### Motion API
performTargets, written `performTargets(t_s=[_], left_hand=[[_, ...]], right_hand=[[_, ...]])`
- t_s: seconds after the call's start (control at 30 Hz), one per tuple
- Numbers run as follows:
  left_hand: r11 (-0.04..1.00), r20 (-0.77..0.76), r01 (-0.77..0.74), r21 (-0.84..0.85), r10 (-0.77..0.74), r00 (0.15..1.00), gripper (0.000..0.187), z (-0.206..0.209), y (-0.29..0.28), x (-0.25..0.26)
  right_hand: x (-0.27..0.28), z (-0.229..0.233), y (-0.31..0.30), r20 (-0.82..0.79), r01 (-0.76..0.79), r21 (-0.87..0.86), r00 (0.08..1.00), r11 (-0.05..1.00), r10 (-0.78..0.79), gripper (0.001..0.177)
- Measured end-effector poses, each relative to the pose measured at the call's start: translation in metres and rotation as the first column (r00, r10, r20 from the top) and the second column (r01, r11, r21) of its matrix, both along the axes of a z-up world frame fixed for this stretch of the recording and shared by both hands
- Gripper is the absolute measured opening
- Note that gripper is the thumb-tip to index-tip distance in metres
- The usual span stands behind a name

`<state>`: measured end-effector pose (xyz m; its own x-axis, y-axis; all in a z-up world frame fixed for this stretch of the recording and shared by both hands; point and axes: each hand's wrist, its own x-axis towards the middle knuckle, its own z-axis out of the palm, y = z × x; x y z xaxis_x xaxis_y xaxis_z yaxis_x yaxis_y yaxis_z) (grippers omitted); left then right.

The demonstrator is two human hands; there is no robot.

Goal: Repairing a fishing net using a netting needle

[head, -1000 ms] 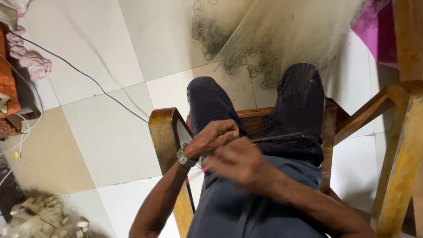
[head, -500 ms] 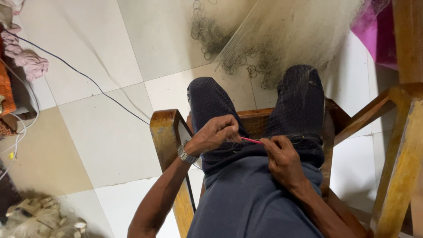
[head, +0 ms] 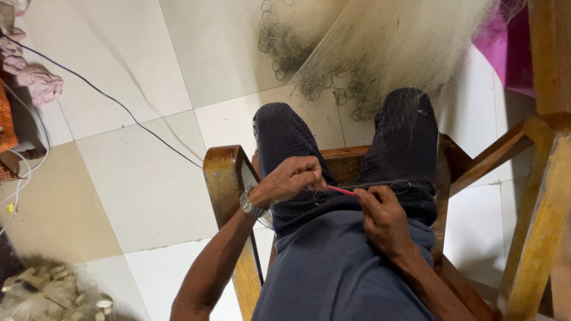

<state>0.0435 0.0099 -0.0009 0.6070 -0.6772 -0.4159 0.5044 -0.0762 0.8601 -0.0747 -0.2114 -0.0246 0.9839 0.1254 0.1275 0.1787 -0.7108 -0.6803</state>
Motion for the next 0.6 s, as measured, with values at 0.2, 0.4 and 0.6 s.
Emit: performTargets(t_s=[0.2, 0.4, 0.6], left_hand=[[0.998, -0.044, -0.059, -0.02, 0.058, 0.997, 0.015, -0.003, -0.002, -0.003], [0.998, -0.001, -0.058, 0.018, 0.058, 0.998, 0.014, 0.001, -0.003, -0.003], [0.994, -0.038, -0.107, 0.005, 0.107, 0.994, 0.013, 0.009, -0.004, -0.005]], right_hand=[[0.004, -0.002, 0.003, -0.006, 0.015, 0.019, 1.0, 1.0, -0.015, 0.019], [0.005, -0.003, 0.006, -0.062, 0.065, 0.079, 0.996, 0.995, -0.061, 0.014], [0.011, -0.004, 0.01, -0.081, 0.08, 0.171, 0.994, 0.982, -0.067, 0.016]])
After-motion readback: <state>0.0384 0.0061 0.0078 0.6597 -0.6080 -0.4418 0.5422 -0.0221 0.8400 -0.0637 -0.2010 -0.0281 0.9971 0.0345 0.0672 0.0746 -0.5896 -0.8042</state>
